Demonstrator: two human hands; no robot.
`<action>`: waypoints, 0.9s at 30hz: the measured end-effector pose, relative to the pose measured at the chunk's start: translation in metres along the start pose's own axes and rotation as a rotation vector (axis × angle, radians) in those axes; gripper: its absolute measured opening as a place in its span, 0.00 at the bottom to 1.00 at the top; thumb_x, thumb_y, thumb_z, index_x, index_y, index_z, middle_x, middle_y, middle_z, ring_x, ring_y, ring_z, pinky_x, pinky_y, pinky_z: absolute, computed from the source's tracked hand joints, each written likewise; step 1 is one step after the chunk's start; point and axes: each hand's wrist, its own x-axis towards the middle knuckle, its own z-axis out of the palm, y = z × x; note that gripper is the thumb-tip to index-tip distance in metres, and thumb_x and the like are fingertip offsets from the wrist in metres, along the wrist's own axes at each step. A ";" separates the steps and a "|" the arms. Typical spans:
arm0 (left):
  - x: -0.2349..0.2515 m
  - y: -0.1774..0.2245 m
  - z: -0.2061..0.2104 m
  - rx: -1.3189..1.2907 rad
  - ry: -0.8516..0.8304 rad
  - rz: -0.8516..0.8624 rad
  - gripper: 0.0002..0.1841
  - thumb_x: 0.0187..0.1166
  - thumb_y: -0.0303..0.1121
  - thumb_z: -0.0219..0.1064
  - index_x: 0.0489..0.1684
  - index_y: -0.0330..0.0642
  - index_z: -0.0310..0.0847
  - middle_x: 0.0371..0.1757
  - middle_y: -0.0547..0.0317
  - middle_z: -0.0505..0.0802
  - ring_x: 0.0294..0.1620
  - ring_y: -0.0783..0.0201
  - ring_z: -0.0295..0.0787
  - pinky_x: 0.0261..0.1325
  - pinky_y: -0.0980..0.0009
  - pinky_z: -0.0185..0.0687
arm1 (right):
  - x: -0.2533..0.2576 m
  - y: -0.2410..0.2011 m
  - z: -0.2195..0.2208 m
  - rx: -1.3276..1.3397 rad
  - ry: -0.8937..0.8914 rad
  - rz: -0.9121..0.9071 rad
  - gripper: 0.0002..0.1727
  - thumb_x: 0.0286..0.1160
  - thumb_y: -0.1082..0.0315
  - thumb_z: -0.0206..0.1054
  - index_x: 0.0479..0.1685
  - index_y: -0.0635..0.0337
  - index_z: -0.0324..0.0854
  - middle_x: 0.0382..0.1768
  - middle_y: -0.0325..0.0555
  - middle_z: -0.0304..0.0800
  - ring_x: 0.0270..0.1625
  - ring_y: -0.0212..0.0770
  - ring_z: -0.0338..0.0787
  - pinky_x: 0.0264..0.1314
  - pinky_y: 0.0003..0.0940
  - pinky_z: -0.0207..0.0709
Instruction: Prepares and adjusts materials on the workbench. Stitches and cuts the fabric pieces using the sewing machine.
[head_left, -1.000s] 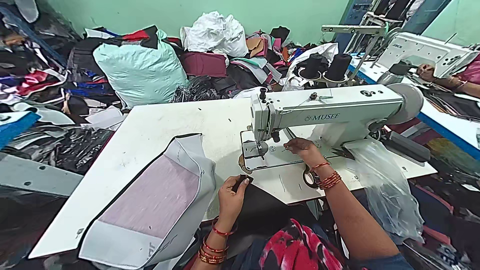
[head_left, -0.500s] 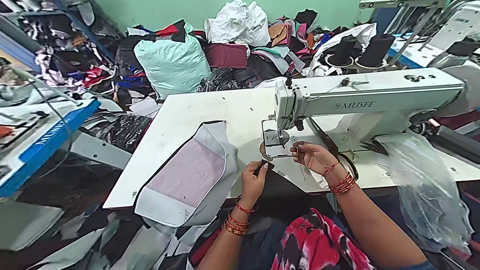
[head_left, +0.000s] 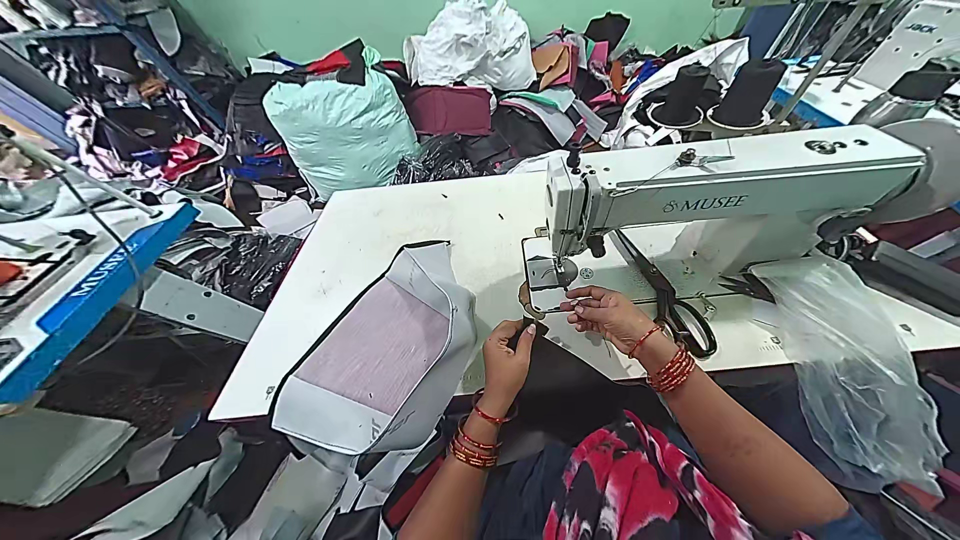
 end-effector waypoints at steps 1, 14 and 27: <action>0.000 0.000 0.000 -0.001 -0.002 -0.002 0.08 0.76 0.26 0.67 0.40 0.29 0.91 0.38 0.55 0.93 0.42 0.78 0.89 0.53 0.81 0.84 | -0.001 0.001 0.000 -0.017 0.004 -0.016 0.11 0.82 0.83 0.58 0.59 0.68 0.77 0.42 0.45 0.93 0.36 0.32 0.92 0.40 0.25 0.85; -0.001 0.002 0.001 -0.056 0.034 -0.048 0.08 0.74 0.24 0.71 0.44 0.26 0.90 0.41 0.51 0.95 0.43 0.75 0.92 0.54 0.78 0.87 | -0.009 -0.001 0.017 0.085 -0.091 -0.052 0.07 0.83 0.80 0.60 0.48 0.67 0.84 0.37 0.41 0.89 0.34 0.32 0.89 0.44 0.27 0.86; -0.001 0.001 0.001 -0.100 0.049 -0.048 0.07 0.71 0.21 0.71 0.43 0.25 0.88 0.40 0.53 0.95 0.43 0.76 0.92 0.54 0.78 0.88 | -0.007 0.012 0.039 -0.178 -0.089 -0.269 0.06 0.78 0.82 0.64 0.47 0.70 0.85 0.43 0.45 0.92 0.40 0.31 0.93 0.49 0.27 0.90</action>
